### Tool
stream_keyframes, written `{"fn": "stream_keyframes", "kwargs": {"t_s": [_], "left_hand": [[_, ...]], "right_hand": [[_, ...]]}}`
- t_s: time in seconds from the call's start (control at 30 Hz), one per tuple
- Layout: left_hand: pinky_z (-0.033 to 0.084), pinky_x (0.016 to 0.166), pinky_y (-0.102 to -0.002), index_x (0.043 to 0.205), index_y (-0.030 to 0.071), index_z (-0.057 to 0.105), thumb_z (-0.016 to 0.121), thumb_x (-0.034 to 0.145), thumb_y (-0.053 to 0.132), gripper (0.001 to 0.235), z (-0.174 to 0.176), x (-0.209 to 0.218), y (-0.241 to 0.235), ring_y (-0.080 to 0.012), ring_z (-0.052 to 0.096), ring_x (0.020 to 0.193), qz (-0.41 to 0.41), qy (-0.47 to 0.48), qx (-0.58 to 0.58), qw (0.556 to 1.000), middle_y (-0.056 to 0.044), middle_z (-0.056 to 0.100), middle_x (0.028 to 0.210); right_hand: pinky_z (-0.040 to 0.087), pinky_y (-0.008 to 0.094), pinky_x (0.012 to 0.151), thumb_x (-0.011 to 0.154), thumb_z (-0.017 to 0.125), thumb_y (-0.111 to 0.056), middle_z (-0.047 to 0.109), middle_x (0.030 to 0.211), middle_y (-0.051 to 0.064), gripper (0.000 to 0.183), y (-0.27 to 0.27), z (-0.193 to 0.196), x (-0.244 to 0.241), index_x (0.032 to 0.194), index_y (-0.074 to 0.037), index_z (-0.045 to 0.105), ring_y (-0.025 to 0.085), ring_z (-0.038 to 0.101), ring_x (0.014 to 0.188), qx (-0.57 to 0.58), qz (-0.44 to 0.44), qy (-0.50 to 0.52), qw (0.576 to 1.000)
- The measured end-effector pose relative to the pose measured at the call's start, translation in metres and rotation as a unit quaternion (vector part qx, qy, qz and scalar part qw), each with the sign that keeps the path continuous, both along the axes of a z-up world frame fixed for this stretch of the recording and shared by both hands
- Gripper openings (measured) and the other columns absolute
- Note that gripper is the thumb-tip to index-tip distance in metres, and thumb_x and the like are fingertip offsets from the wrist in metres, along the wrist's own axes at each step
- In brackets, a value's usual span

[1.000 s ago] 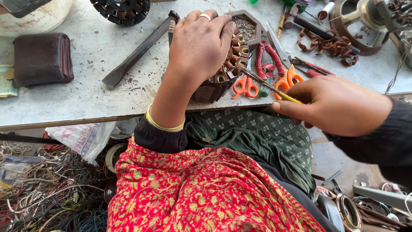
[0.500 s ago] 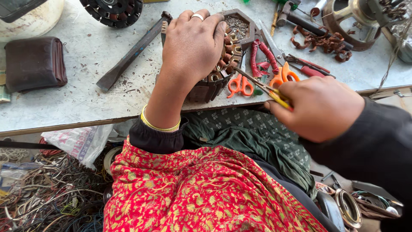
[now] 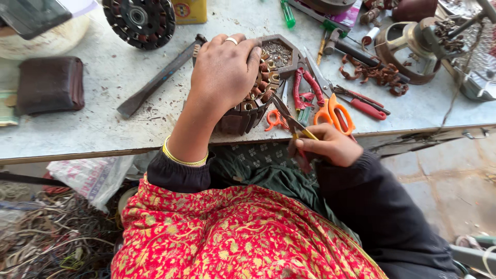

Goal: The person uses pliers and a screwdriver to remove copper wire coils from a stator assembly clamped in a vise. They rotate the stator to access different slots and continue extracting wire segments throughout the clip.

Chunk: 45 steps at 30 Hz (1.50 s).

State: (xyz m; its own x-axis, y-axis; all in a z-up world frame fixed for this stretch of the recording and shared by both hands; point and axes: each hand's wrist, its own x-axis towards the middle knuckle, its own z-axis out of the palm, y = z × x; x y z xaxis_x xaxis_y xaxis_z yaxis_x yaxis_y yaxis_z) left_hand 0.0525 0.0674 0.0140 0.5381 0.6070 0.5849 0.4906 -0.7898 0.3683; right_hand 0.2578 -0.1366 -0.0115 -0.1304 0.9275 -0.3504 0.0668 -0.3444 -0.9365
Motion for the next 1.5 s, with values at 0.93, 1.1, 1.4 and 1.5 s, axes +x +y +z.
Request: {"fn": "stream_keyframes", "kwargs": {"t_s": [0.93,1.1,1.4,1.5], "left_hand": [[0.045,0.100,-0.048,0.121,0.011,0.075,0.052,0.106,0.031,0.034,0.013,-0.006,-0.002,-0.0361,0.061,0.117,-0.021,0.006,-0.025,0.999,-0.015,0.070,0.124],[0.046,0.101,-0.047,0.121,0.011,0.074,0.052,0.106,0.031,0.034,0.012,-0.007,-0.003,-0.0342,0.063,0.116,-0.028,0.003,-0.049,0.998,-0.013,0.072,0.122],[0.044,0.100,-0.050,0.123,0.011,0.075,0.053,0.106,0.029,0.033,0.010,-0.007,-0.003,-0.0353,0.062,0.117,-0.025,0.001,-0.020,0.999,-0.015,0.071,0.123],[0.045,0.101,-0.049,0.124,0.012,0.074,0.052,0.106,0.030,0.033,0.010,-0.006,-0.003,-0.0351,0.062,0.117,-0.021,0.007,-0.043,0.999,-0.014,0.071,0.124]], "right_hand": [[0.056,0.046,0.086,0.092,0.053,-0.058,0.074,0.091,0.017,0.054,0.033,0.176,-0.072,0.096,-0.010,0.076,0.035,0.072,0.091,-0.188,0.174,-0.709,0.657],[0.057,0.044,0.083,0.092,0.053,-0.060,0.075,0.088,0.013,0.050,0.018,0.179,-0.064,0.100,-0.016,0.076,0.032,0.072,0.089,-0.239,0.175,-0.727,0.620],[0.055,0.046,0.086,0.093,0.054,-0.059,0.072,0.079,0.012,0.049,-0.010,0.141,-0.037,0.097,-0.012,0.067,0.031,0.072,0.080,-0.021,0.130,-0.733,0.667],[0.054,0.048,0.087,0.090,0.058,-0.056,0.072,0.075,0.013,0.048,-0.008,0.129,-0.035,0.098,-0.010,0.066,0.033,0.072,0.072,0.084,0.117,-0.721,0.678]]}}
